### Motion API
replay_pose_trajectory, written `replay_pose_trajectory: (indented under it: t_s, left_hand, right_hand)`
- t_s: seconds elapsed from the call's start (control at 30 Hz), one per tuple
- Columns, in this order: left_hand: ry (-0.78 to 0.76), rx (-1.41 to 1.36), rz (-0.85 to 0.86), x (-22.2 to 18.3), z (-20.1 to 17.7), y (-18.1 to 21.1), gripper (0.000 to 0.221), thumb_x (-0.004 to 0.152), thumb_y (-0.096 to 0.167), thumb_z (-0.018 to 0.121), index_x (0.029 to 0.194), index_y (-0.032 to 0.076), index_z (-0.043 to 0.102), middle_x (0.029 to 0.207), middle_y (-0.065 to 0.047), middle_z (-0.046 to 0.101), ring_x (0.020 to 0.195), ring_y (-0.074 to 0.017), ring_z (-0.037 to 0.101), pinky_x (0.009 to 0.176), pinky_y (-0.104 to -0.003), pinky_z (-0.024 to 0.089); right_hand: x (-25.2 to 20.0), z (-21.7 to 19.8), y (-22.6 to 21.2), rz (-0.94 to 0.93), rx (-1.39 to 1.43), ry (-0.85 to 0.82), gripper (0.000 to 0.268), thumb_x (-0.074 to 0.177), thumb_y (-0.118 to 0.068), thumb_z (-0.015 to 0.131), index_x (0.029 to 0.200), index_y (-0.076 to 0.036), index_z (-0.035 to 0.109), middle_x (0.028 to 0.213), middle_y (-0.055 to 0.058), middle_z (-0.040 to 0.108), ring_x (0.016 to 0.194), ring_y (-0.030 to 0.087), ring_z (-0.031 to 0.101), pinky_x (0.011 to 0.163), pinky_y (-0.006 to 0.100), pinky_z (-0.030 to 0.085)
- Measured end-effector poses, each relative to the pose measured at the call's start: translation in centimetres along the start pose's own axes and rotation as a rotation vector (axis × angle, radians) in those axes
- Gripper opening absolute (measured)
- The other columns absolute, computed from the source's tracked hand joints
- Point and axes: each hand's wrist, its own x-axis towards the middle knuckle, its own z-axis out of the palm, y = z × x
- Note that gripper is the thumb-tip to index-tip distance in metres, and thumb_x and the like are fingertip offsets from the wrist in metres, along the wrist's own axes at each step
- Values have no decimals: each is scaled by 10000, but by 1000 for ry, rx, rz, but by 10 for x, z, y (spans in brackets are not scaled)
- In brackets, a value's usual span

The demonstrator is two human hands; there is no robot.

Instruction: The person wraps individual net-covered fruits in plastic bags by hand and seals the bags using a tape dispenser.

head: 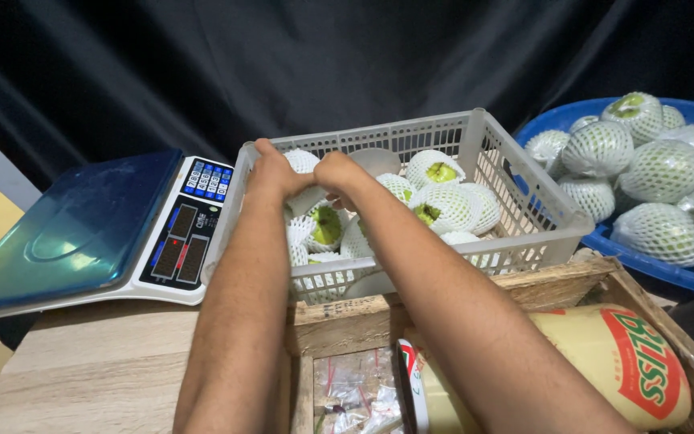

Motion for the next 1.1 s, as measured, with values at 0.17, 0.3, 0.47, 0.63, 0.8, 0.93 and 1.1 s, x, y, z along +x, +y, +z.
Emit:
replay_pose_trajectory:
  t_s: [0.17, 0.3, 0.47, 0.63, 0.8, 0.93, 1.1]
  left_hand:
    - [26, -48, -18, -24, -15, 16, 976, 701, 436, 946, 1326, 47, 306, 1364, -344, 514, 1260, -538, 568, 1098, -612, 440]
    - [50, -118, 8, -29, -27, 14, 963, 698, 461, 943, 1319, 62, 325, 1389, -343, 494, 1292, -521, 551, 1130, -593, 419]
    - [134, -270, 6, -15, -22, -3, 911, 650, 524, 905, 1287, 152, 369, 1352, -248, 566, 1286, -406, 595, 1098, -478, 476]
    - [171, -505, 68, -23, -17, 10, 821, 666, 536, 878, 1275, 158, 479, 1300, -200, 636, 1255, -356, 632, 1070, -433, 507]
    - [-232, -1188, 133, -53, 8, 43, 546, 763, 477, 797, 1182, 167, 635, 909, -110, 675, 826, -248, 712, 677, -348, 598]
    - [-400, -1310, 184, -107, 7, 66, 511, 760, 419, 788, 1209, 195, 690, 937, -114, 687, 853, -241, 708, 700, -332, 601]
    - [-424, -1307, 225, -149, 5, 66, 827, 753, 350, 836, 1489, 161, 509, 1171, -196, 678, 1048, -319, 674, 842, -404, 593]
  right_hand:
    - [29, 3, 15, -21, -6, 43, 449, 922, -139, 640, 1293, 114, 625, 1076, 266, 691, 894, 365, 711, 783, 593, 593]
    - [16, 1, 5, -55, 101, 99, 380, 978, -168, 505, 1260, 33, 662, 1013, 189, 719, 794, 276, 712, 731, 507, 616]
    - [-7, -18, -7, -106, 169, 110, 426, 948, -92, 503, 1363, -37, 579, 1043, 100, 761, 744, 174, 700, 732, 392, 616]
    - [-53, -74, -22, -161, 174, 87, 443, 939, -83, 479, 1370, -95, 582, 1086, 108, 760, 813, 176, 730, 745, 385, 629]
    - [-147, -113, -27, -138, 406, 72, 483, 1023, -279, 478, 1481, -124, 485, 1254, 137, 544, 1058, 254, 588, 950, 521, 564]
    - [-180, -141, 1, -148, 586, -30, 528, 1049, -347, 502, 1542, -175, 419, 1536, 223, 395, 1378, 411, 429, 1127, 674, 322]
    - [-216, -153, 38, -514, 423, -135, 775, 777, 18, 791, 1476, -132, 492, 1213, 111, 573, 957, 211, 658, 730, 372, 668]
